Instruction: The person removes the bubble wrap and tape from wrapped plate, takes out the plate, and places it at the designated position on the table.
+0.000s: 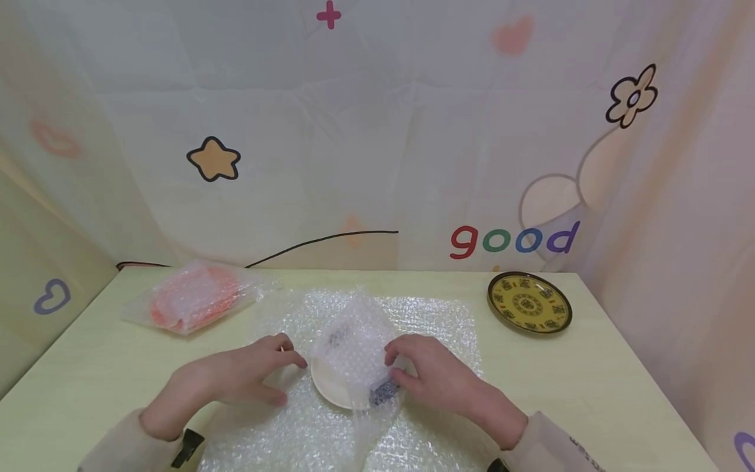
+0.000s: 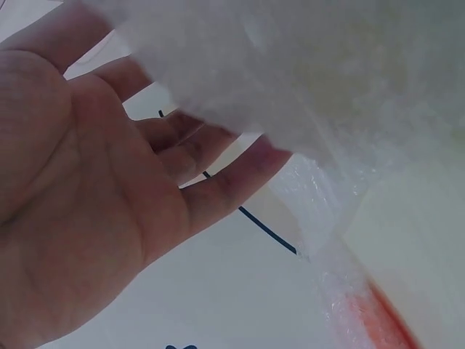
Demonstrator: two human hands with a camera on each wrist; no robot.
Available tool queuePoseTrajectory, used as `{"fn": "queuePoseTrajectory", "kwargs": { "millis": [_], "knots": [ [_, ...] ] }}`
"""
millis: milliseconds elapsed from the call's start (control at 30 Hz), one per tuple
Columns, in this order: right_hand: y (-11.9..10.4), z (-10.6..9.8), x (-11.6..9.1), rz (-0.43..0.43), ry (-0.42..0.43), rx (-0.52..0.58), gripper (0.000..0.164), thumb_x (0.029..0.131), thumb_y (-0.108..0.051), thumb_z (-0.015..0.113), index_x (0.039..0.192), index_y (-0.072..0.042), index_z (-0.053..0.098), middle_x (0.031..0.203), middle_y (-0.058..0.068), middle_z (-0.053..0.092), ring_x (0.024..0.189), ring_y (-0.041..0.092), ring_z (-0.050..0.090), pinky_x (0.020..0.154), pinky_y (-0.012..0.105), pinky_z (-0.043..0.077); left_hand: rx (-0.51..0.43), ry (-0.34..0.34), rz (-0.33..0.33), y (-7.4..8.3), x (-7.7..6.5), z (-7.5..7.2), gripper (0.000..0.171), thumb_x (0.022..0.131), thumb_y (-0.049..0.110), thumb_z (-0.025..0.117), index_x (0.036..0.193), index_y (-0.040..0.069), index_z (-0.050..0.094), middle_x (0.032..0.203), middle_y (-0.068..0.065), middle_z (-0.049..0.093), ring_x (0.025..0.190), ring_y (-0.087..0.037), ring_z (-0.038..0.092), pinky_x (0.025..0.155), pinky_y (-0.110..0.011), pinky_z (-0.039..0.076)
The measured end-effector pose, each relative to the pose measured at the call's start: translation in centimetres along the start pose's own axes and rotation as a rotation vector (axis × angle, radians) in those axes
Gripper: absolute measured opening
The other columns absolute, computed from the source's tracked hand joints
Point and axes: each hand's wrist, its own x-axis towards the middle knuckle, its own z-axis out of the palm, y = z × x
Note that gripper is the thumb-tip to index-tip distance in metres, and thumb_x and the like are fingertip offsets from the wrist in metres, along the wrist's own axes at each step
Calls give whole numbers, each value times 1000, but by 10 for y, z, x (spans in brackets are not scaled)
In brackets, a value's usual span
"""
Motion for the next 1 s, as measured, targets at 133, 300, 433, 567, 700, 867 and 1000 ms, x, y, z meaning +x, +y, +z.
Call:
{"fn": "queuePoseTrajectory", "kwargs": {
  "millis": [133,300,433,567,700,867,1000],
  "knots": [
    [-1,-2,0,4,13,12,15,94,-3,72,92,-17,66,117,3,72,112,21,67,95,44,54,17,7,-6,1,1,1,44,89,20,82,129,15,66,119,-1,52,113,-22,49,92,-43,50],
    [-2,-4,-1,14,38,49,23,95,-2,68,87,-22,59,115,0,72,109,18,67,94,43,55,29,11,-9,1,3,1,43,88,19,82,128,14,67,118,-2,54,113,-22,50,93,-43,50],
    [-2,-7,-4,25,50,95,25,94,1,63,85,-21,55,112,-2,72,108,17,66,91,44,54,36,11,-14,1,4,0,43,88,20,83,127,14,67,117,-1,54,112,-22,50,94,-43,49],
    [-1,-9,-6,40,52,124,25,94,0,61,84,-21,52,109,-4,72,107,16,66,91,42,54,35,5,-31,1,5,0,42,88,21,83,127,15,68,117,-1,54,112,-22,50,93,-43,49],
    [0,-9,-6,29,68,130,26,98,-9,65,81,-25,54,106,-7,71,104,13,66,93,41,55,30,5,-39,1,5,1,41,88,21,83,127,15,68,119,-1,54,113,-23,50,93,-44,50],
    [1,-8,-5,12,112,126,27,97,-11,71,78,-24,55,105,-7,72,102,15,68,91,41,57,24,13,-40,2,4,0,39,89,21,82,126,16,69,119,-1,55,113,-23,51,94,-44,50],
    [1,-8,-3,13,131,154,24,94,-3,72,84,-19,57,103,-3,72,100,17,70,90,39,58,20,16,-36,2,3,0,37,90,22,81,126,16,69,119,-1,55,114,-23,51,95,-45,49]
  ]
}}
